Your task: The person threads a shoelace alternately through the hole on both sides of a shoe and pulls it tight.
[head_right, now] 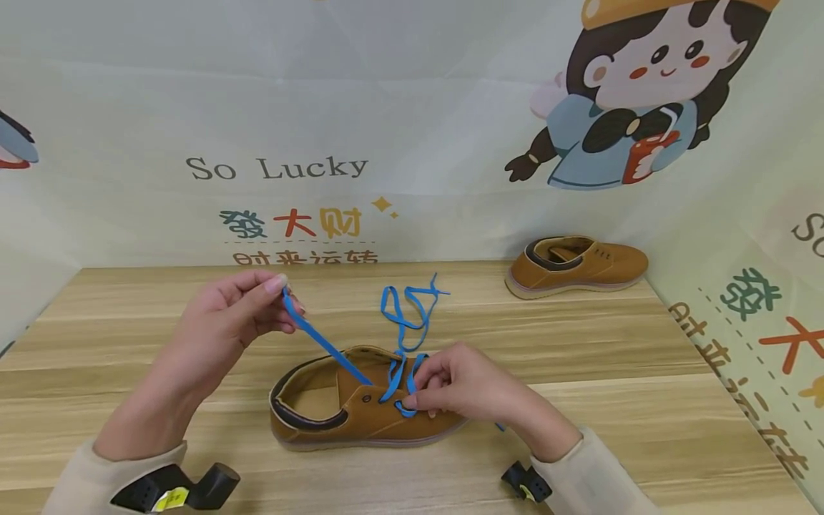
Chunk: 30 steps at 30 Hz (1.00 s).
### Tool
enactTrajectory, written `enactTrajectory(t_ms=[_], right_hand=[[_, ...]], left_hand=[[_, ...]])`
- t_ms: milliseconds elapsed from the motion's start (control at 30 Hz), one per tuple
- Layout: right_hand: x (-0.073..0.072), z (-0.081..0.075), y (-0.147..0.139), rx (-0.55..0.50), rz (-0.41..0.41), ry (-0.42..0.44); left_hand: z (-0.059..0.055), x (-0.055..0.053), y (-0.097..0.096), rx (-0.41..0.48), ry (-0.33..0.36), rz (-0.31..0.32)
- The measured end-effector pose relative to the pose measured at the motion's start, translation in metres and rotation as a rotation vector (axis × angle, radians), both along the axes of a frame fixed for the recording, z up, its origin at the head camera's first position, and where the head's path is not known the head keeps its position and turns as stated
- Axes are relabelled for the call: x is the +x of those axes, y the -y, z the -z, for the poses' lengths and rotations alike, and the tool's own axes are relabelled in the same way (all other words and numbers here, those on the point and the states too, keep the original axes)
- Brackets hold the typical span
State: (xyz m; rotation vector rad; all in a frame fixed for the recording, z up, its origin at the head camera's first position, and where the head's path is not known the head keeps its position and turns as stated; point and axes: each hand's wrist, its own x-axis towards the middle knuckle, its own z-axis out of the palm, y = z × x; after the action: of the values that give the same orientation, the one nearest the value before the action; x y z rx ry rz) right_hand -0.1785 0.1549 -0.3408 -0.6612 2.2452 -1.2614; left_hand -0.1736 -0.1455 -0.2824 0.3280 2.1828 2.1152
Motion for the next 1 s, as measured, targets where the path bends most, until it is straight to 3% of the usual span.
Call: enactTrajectory(t_ms=[167, 267, 500, 667, 733, 800, 900, 1000], right_hand=[[0.0, 0.002, 0.001, 0.004, -0.023, -0.007], [0.001, 0.002, 0.002, -0.001, -0.026, -0.004], [0.002, 0.002, 0.004, 0.008, -0.026, -0.009], [0.002, 0.002, 0.004, 0.015, -0.022, -0.014], [0.002, 0.002, 0.004, 0.021, -0.02, -0.022], [0.002, 0.002, 0.005, 0.029, -0.016, -0.037], [0.003, 0.002, 0.005, 0.035, -0.004, -0.056], [0.003, 0.002, 0.004, 0.028, 0.015, -0.06]], left_hand=[[-0.002, 0.001, 0.001, 0.046, -0.003, -0.073], [0.001, 0.0, -0.003, 0.074, 0.029, -0.108], [0.007, 0.0, -0.014, 0.048, 0.153, -0.047], [0.006, 0.0, -0.015, 0.028, 0.114, -0.042], [0.008, -0.001, -0.015, -0.054, 0.059, -0.078], [0.011, -0.003, -0.015, -0.19, -0.03, -0.134], [0.017, -0.004, -0.017, -0.458, -0.178, -0.239], [0.023, -0.004, -0.02, -0.712, -0.251, -0.281]])
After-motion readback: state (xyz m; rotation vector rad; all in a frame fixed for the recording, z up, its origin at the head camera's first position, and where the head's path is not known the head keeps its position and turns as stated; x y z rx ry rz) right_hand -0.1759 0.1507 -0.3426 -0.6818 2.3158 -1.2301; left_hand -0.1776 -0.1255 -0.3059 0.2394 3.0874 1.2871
